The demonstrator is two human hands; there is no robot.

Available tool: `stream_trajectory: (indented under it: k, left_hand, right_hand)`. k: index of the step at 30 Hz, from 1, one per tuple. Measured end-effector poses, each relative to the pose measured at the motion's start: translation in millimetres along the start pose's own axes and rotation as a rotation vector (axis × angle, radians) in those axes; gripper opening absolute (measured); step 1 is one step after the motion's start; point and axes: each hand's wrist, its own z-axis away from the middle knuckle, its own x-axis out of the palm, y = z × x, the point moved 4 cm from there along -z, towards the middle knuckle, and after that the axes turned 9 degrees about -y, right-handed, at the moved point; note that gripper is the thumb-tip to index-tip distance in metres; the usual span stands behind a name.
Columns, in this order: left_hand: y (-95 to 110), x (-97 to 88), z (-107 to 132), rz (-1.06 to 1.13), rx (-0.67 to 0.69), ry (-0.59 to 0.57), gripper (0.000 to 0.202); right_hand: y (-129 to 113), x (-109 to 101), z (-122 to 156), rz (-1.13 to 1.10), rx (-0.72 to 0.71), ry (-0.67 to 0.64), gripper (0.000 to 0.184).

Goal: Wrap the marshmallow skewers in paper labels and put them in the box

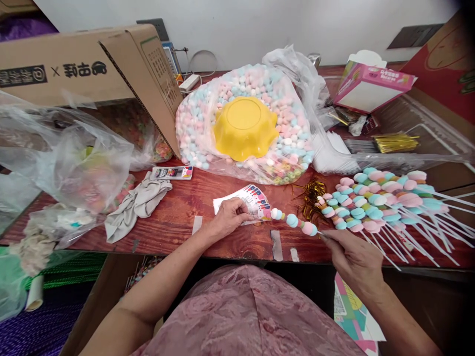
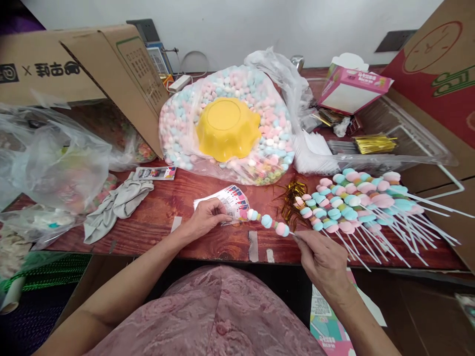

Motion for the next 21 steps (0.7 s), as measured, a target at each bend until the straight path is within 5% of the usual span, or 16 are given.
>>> stream_trajectory:
  k: [6, 14, 21]
  left_hand:
    - [0.0, 1.9, 2.1, -0.086, 0.079, -0.06, 0.017]
    - [2.8, 4.4, 3.0, -0.185, 0.138, -0.106, 0.019]
    - [3.8, 4.6, 2.7, -0.21, 0.11, -0.107, 0.016]
  right_hand:
    - [6.7, 9.7, 3.8, 0.067, -0.019, -0.059, 0.009]
    - [-3.9, -7.0, -8.1, 0.263, -0.302, -0.113, 0.022]
    - [-18.7, -22.7, -9.2, 0.265, -0.36, -0.104, 0.028]
